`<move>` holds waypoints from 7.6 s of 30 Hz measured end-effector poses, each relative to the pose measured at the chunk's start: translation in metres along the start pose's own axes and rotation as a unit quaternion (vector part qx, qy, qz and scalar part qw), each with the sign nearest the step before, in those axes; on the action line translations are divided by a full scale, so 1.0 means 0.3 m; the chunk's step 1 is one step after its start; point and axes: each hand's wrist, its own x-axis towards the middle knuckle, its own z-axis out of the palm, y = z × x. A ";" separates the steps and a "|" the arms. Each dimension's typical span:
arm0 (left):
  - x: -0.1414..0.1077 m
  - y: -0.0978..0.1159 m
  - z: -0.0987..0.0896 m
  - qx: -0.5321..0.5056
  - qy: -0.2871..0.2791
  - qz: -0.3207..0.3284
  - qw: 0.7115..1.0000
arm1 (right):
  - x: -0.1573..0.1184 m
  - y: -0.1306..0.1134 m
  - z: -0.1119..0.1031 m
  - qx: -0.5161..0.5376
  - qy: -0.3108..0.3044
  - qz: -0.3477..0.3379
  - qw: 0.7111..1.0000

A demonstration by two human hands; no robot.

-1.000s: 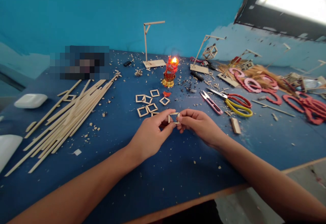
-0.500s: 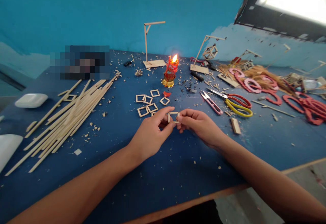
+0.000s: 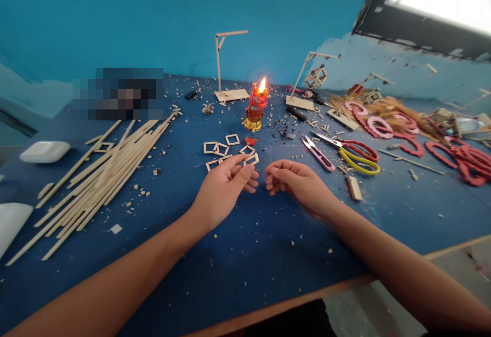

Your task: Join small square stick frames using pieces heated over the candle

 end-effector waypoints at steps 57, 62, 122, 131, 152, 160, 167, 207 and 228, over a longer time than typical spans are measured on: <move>0.006 0.002 -0.019 -0.105 -0.045 -0.027 0.993 | 0.018 0.013 -0.025 -0.038 0.056 -0.102 0.992; 0.008 0.002 -0.019 -0.098 -0.054 -0.018 0.994 | -0.003 -0.005 0.006 -0.063 0.023 -0.082 0.994; 0.005 -0.003 -0.014 -0.040 -0.009 0.003 0.999 | -0.001 -0.004 -0.007 -0.053 0.033 -0.101 0.993; 0.005 -0.008 -0.011 -0.061 -0.007 0.005 0.998 | 0.010 0.017 -0.019 -0.018 0.017 -0.122 0.992; 0.007 -0.013 -0.016 -0.039 -0.016 0.010 0.999 | -0.002 0.001 -0.015 -0.061 0.030 -0.115 0.991; 0.005 -0.009 -0.015 -0.039 -0.023 0.016 0.999 | 0.003 0.009 -0.021 -0.045 0.019 -0.122 0.991; 0.008 -0.005 -0.015 -0.050 -0.013 -0.004 0.999 | 0.005 0.009 -0.022 -0.035 0.020 -0.103 0.994; 0.012 -0.018 -0.015 -0.029 -0.025 0.020 0.999 | -0.007 -0.001 0.001 -0.052 -0.014 -0.040 0.998; 0.011 -0.003 -0.015 -0.012 -0.040 -0.019 0.999 | 0.321 -0.128 -0.385 -0.581 0.100 -0.104 0.801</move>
